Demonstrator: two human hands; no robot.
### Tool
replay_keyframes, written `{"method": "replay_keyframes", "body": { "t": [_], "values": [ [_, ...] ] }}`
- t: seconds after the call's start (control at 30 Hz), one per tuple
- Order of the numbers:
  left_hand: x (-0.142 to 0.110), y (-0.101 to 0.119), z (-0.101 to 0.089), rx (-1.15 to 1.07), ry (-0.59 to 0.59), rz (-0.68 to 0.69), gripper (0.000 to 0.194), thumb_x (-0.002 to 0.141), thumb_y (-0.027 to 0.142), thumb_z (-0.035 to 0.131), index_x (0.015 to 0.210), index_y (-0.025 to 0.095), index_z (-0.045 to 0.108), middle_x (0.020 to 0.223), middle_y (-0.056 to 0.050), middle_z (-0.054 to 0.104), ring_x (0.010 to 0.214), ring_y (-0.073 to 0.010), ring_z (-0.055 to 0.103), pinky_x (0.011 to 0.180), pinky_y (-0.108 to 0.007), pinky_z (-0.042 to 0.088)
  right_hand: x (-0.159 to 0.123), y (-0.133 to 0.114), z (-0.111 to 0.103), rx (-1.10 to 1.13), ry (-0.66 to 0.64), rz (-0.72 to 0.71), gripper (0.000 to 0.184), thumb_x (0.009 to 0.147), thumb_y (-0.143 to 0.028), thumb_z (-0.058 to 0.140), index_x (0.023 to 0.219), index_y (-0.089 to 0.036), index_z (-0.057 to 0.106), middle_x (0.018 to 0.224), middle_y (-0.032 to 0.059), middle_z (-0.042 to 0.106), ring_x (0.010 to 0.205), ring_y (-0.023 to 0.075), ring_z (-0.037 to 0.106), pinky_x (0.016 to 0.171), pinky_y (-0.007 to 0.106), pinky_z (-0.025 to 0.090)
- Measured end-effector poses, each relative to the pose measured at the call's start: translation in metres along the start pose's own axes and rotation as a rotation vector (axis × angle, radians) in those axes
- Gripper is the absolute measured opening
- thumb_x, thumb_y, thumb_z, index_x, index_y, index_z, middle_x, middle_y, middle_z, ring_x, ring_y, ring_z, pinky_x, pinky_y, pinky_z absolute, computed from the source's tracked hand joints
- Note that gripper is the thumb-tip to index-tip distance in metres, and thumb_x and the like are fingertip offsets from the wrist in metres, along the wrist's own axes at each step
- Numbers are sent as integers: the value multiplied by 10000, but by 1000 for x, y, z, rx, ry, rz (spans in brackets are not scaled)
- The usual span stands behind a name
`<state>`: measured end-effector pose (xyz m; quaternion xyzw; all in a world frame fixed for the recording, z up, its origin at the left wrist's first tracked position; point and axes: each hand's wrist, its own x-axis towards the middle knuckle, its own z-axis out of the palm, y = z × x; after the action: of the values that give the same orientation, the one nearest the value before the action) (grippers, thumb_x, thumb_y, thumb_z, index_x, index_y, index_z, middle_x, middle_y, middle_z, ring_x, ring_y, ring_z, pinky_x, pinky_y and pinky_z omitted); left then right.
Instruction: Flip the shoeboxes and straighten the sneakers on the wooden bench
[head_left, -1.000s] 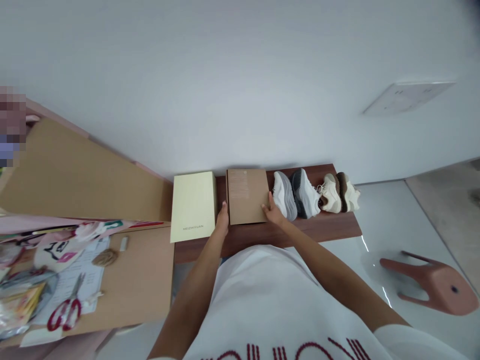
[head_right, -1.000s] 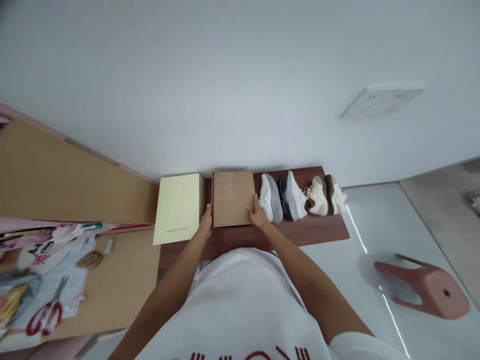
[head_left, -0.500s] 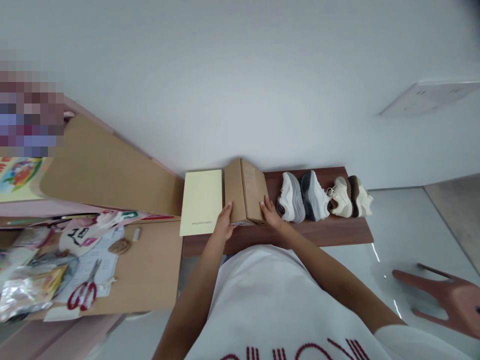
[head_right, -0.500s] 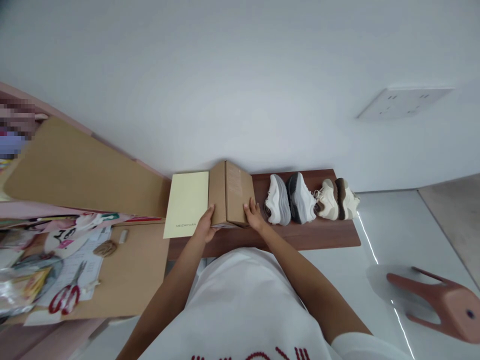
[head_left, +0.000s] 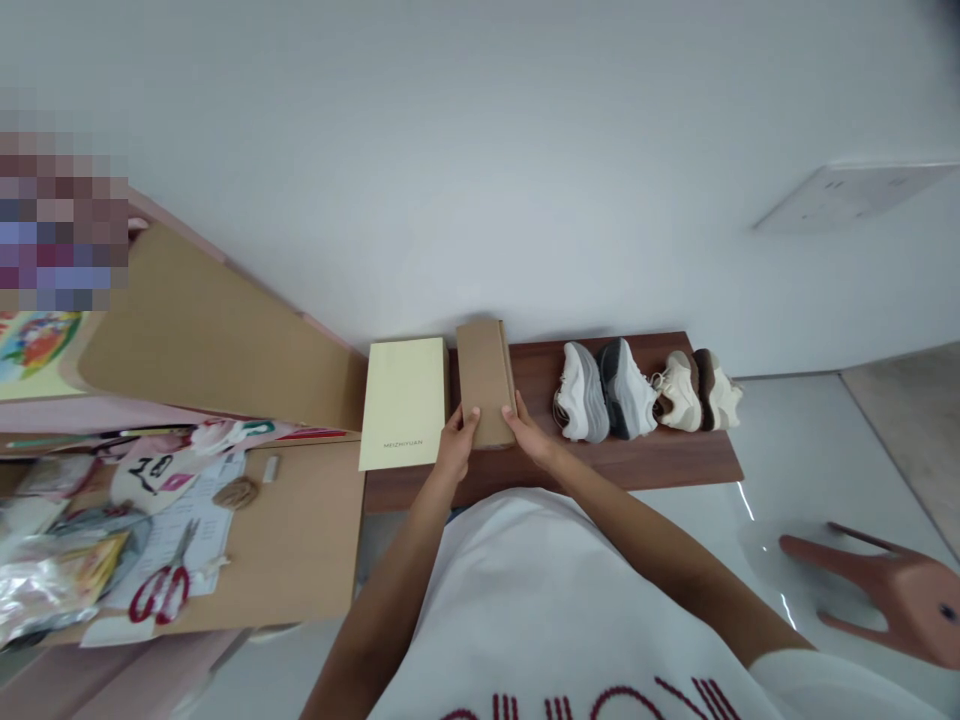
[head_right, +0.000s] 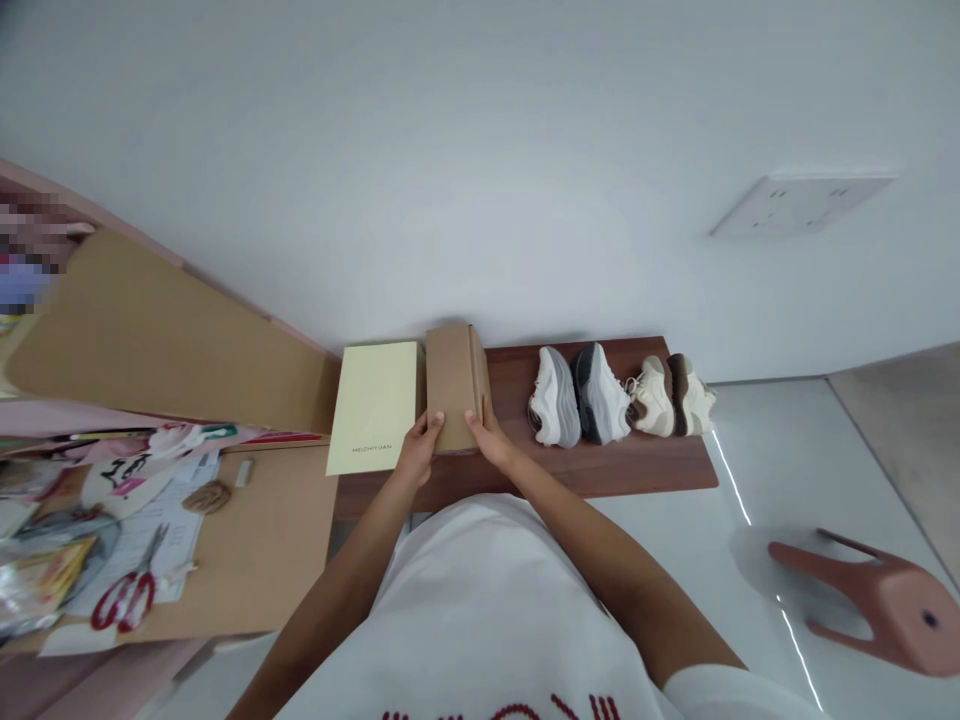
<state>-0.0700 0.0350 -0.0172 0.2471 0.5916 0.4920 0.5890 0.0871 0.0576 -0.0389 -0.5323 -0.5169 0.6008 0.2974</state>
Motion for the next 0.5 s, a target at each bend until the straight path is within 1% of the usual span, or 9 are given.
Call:
{"method": "replay_keyframes", "body": {
  "t": [0.1,0.2,0.27,0.33,0.4,0.5],
  "values": [
    [-2,-4,1,19,-9,7,659,818,561,739,1375,232,615,1301,-102,695,1239,-287,633,1079,-464,500,-5,-2,-1,64,17,17,862,922,-757,411,1617,-300,185,1611,45,384,1529,247,266,1257,489,230],
    [-2,-7,5,53,-6,0,660,821,557,738,1386,243,604,1348,-89,669,1271,-280,611,1085,-435,495,-7,0,-6,48,48,35,852,924,-756,403,1613,-295,207,1585,52,427,1504,264,324,1240,512,267],
    [-2,-10,6,62,6,-20,634,851,573,697,1383,240,603,1385,-91,643,1283,-273,602,1084,-412,493,-9,2,-11,27,61,32,866,920,-769,388,1614,-284,208,1589,62,421,1494,268,346,1234,517,274],
    [-1,-13,6,46,7,-77,613,902,617,598,1375,227,606,1403,-109,628,1273,-267,609,1060,-405,506,-10,5,-17,4,57,14,887,914,-787,371,1618,-277,196,1604,61,397,1500,257,335,1241,499,259],
    [2,-19,4,32,3,-165,621,934,662,493,1361,226,607,1382,-125,640,1238,-263,632,1008,-416,532,-11,7,-24,-14,54,-7,895,913,-800,346,1622,-279,180,1616,50,377,1512,235,311,1248,470,244],
    [8,-33,0,69,8,-280,621,927,698,456,1308,238,626,1273,-131,698,1159,-263,675,911,-425,566,-12,9,-36,-21,84,-21,893,914,-807,319,1623,-283,177,1630,40,353,1524,212,281,1259,443,217]
  ]
}}
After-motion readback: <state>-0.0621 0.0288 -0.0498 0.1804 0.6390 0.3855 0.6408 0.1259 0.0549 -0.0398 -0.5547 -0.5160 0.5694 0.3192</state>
